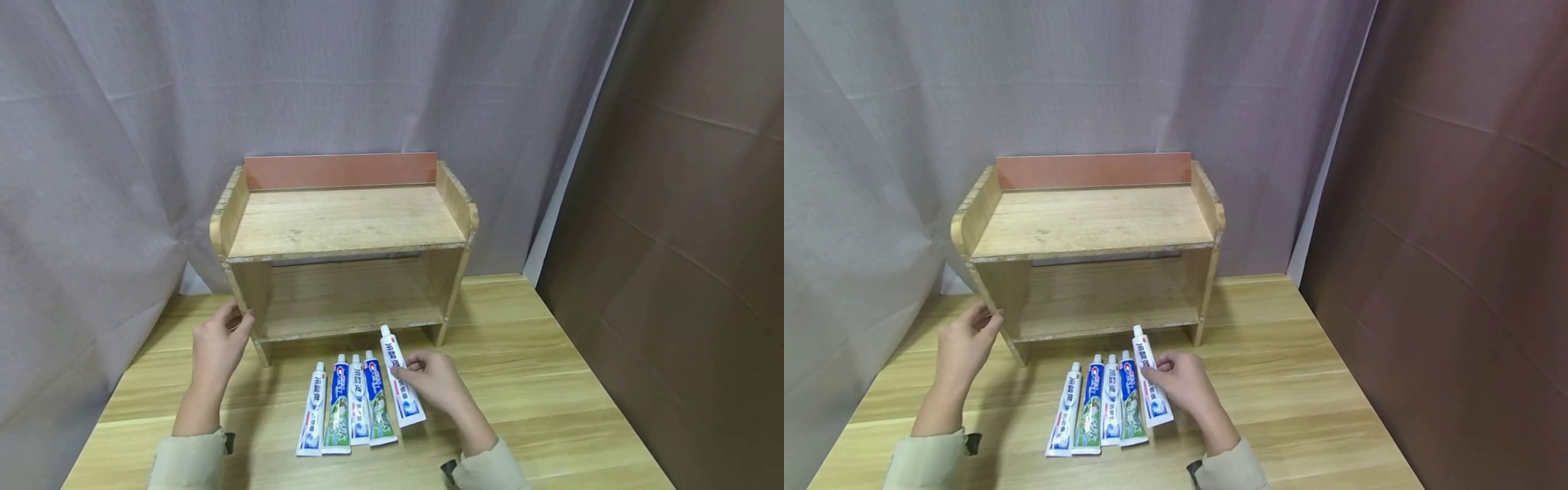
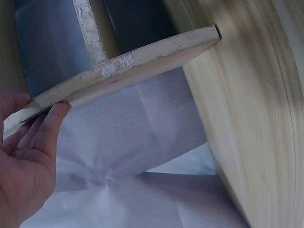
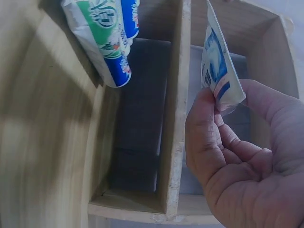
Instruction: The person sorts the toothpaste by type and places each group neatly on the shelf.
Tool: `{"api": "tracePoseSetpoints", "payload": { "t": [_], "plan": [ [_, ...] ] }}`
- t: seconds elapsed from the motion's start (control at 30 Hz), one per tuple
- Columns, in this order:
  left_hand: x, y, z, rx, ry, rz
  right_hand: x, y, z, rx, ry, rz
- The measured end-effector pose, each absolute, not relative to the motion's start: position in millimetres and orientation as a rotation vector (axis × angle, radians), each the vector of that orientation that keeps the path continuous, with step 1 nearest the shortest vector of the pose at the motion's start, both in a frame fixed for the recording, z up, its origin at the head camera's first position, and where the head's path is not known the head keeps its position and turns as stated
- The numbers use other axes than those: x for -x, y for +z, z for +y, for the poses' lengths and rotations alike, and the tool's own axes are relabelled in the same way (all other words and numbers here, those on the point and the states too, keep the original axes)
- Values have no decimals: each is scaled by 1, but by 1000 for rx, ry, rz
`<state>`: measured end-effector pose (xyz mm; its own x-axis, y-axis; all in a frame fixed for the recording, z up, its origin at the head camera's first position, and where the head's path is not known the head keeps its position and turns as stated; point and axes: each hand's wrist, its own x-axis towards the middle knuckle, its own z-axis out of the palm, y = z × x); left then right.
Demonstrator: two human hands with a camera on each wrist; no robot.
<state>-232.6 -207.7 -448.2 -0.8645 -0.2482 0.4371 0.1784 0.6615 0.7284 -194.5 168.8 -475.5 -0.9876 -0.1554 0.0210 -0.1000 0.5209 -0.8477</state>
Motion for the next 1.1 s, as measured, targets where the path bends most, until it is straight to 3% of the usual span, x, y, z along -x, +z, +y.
{"api": "tracePoseSetpoints", "payload": {
  "t": [1.1],
  "plan": [
    [235,-450,-208,-25,-1096,-2328,204,-438,170,257,-1562,2728]
  ]
}}
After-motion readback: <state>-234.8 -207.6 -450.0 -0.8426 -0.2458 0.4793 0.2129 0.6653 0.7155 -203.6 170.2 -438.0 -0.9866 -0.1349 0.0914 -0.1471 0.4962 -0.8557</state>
